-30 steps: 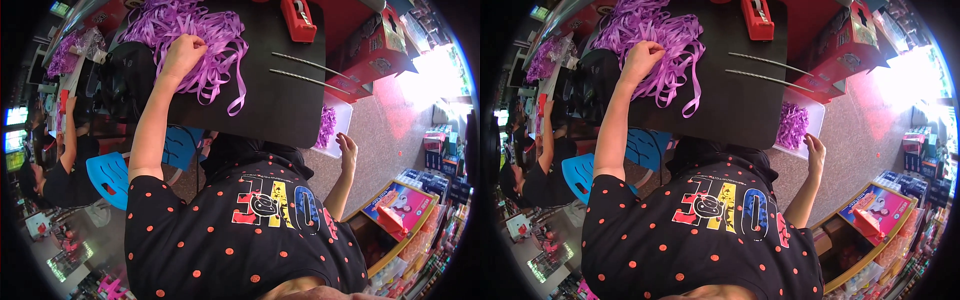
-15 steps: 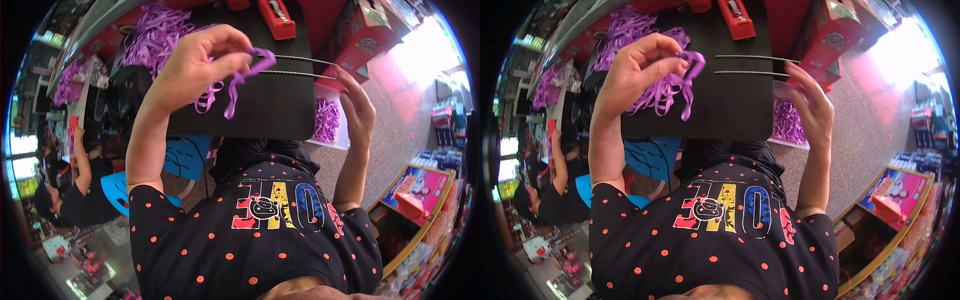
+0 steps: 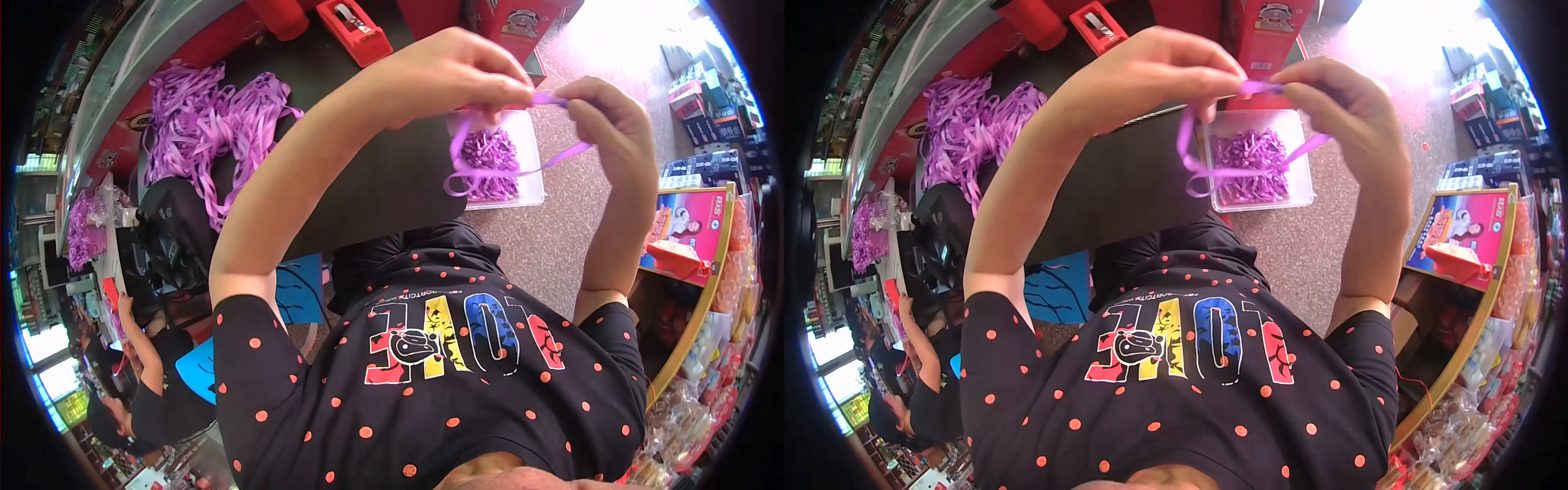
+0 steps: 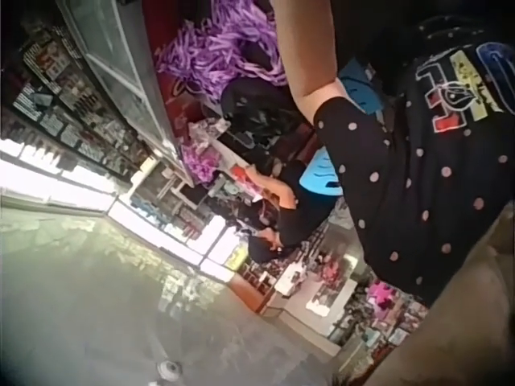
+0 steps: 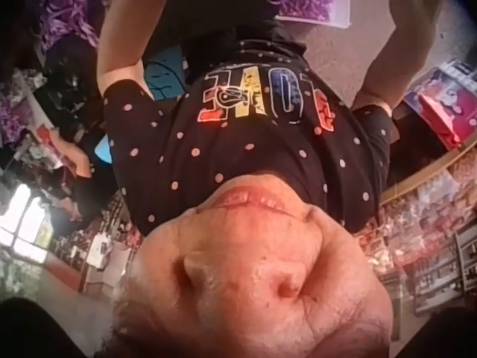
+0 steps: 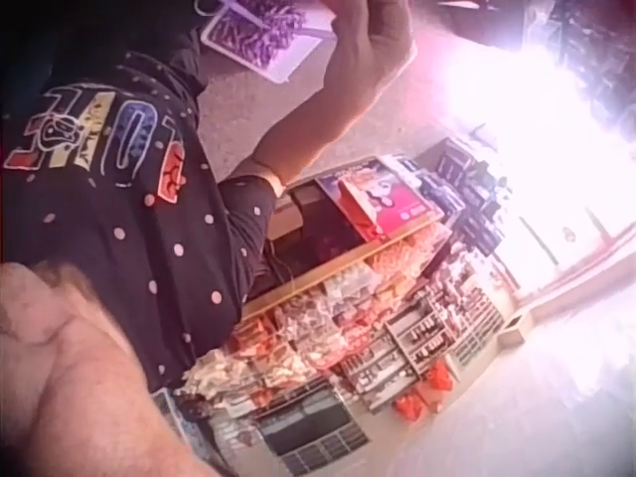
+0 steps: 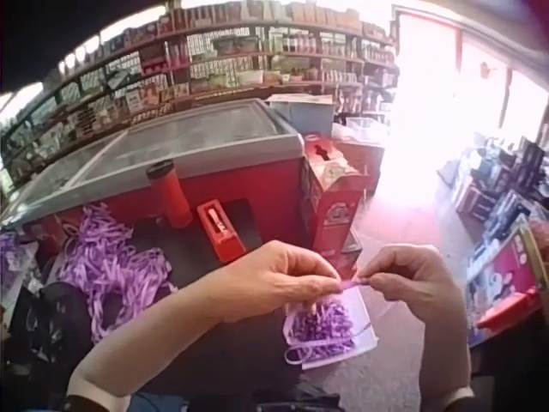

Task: Making small decorative bows from purple ribbon using metal rods as a guide.

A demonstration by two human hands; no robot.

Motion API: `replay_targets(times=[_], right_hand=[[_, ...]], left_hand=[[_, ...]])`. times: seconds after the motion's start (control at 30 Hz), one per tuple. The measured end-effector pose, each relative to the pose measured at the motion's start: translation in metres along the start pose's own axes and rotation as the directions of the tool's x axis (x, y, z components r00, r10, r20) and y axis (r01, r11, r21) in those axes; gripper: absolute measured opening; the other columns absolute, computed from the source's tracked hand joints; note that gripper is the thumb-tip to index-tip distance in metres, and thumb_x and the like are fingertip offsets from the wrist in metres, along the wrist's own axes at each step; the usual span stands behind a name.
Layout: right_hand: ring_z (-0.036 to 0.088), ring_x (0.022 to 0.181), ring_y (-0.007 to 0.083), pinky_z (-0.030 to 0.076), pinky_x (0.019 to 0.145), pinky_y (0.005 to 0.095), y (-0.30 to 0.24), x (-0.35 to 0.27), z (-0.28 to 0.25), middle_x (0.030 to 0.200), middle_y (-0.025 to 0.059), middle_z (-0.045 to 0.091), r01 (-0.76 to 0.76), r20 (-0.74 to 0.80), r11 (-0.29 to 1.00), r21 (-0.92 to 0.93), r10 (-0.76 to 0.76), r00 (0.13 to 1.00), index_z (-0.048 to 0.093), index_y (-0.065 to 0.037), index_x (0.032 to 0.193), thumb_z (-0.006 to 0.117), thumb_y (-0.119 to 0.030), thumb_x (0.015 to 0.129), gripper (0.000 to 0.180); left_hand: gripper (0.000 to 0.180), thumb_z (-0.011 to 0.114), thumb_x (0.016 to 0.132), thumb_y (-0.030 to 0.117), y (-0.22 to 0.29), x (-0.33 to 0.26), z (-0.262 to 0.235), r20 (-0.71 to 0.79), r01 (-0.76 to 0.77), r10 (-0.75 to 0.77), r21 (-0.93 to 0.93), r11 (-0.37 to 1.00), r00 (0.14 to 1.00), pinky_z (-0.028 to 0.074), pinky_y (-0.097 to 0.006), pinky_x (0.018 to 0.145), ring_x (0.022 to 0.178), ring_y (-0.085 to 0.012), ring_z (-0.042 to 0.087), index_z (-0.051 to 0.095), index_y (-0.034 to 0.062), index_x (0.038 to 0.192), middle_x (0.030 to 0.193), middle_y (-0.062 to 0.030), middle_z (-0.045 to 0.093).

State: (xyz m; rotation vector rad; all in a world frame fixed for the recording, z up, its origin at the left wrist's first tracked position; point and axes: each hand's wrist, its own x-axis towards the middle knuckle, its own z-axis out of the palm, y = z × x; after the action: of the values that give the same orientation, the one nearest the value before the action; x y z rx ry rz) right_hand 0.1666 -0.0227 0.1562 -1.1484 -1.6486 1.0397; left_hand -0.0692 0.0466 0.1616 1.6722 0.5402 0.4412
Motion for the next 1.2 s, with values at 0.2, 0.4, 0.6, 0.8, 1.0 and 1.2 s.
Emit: replay_targets(times=[0.2, 0.4, 0.6, 0.8, 1.0, 1.2], right_hand=[[0.042, 0.063, 0.0016, 0.032, 0.055, 0.0163, 0.027, -0.004, -0.044, 0.078, -0.0041, 0.058, -0.095, -0.309, 0.985, -0.141, 0.048, 0.95, 0.069, -0.003, 0.102, 0.061, -0.018, 0.091, 0.021], [0.043, 0.06, 0.0022, 0.034, 0.053, 0.0182, 0.118, 0.027, -0.036, 0.072, -0.0026, 0.058, -0.308, -0.14, 0.948, 0.073, 0.316, 0.938, 0.068, 0.0, 0.1, 0.059, -0.023, 0.093, 0.026], [0.048, 0.062, 0.0035, 0.038, 0.054, 0.0172, 0.194, 0.069, 0.006, 0.077, -0.001, 0.06, -0.409, 0.054, 0.788, 0.46, 0.435, 0.899, 0.066, 0.001, 0.103, 0.06, -0.021, 0.093, 0.025], [0.054, 0.066, 0.006, 0.044, 0.06, 0.0195, 0.226, 0.09, 0.058, 0.08, 0.0018, 0.063, -0.47, 0.322, 0.579, 0.666, 0.345, 0.881, 0.066, 0.002, 0.104, 0.065, -0.02, 0.089, 0.026], [0.057, 0.064, 0.0094, 0.046, 0.058, 0.0208, 0.228, 0.086, 0.104, 0.079, 0.0052, 0.065, -0.404, 0.277, 0.436, 0.804, 0.326, 0.904, 0.066, 0.003, 0.1, 0.068, -0.016, 0.086, 0.023], [0.057, 0.065, 0.0111, 0.046, 0.058, 0.0215, 0.222, 0.082, 0.117, 0.079, 0.0064, 0.065, -0.317, 0.212, 0.324, 0.891, 0.321, 0.923, 0.065, 0.003, 0.099, 0.066, -0.015, 0.088, 0.022]], left_hand=[[0.017, 0.065, 0.084, 0.017, -0.013, 0.099, -0.014, 0.205, 0.024, 0.004, -0.133, 0.991, 0.979, 0.045, -0.031, 0.083, 0.09, -0.0219, 0.058, 0.07, 0.0016, 0.086, 0.087, -0.0073, 0.066], [0.028, 0.062, 0.089, 0.026, -0.084, 0.142, -0.038, 0.147, -0.146, 0.111, 0.255, 0.956, 0.983, 0.047, -0.025, 0.078, 0.079, -0.0095, 0.06, 0.069, 0.0008, 0.1, 0.084, -0.002, 0.066], [0.027, 0.062, 0.088, 0.029, -0.124, 0.132, -0.078, 0.089, 0.047, -0.097, 0.45, 0.892, 0.991, 0.044, -0.025, 0.075, 0.077, -0.0084, 0.056, 0.07, 0.0042, 0.098, 0.083, -0.0002, 0.065], [0.03, 0.059, 0.087, 0.029, -0.123, 0.098, -0.096, 0.041, 0.184, -0.242, 0.531, 0.827, 0.969, 0.042, -0.029, 0.076, 0.082, -0.0153, 0.054, 0.065, -0.0001, 0.093, 0.08, -0.005, 0.057], [0.027, 0.055, 0.089, 0.023, -0.132, 0.073, -0.078, -0.222, 0.097, 0.111, 0.747, 0.657, 0.969, 0.043, -0.034, 0.093, 0.107, -0.0251, 0.056, 0.065, 0.0002, 0.099, 0.111, -0.0138, 0.058], [0.018, 0.064, 0.082, 0.01, -0.138, 0.049, -0.046, -0.487, 0.203, 0.226, 0.679, 0.705, 0.843, 0.05, -0.032, 0.079, 0.088, -0.0257, 0.064, 0.067, 0.0012, 0.098, 0.096, -0.0119, 0.065]])
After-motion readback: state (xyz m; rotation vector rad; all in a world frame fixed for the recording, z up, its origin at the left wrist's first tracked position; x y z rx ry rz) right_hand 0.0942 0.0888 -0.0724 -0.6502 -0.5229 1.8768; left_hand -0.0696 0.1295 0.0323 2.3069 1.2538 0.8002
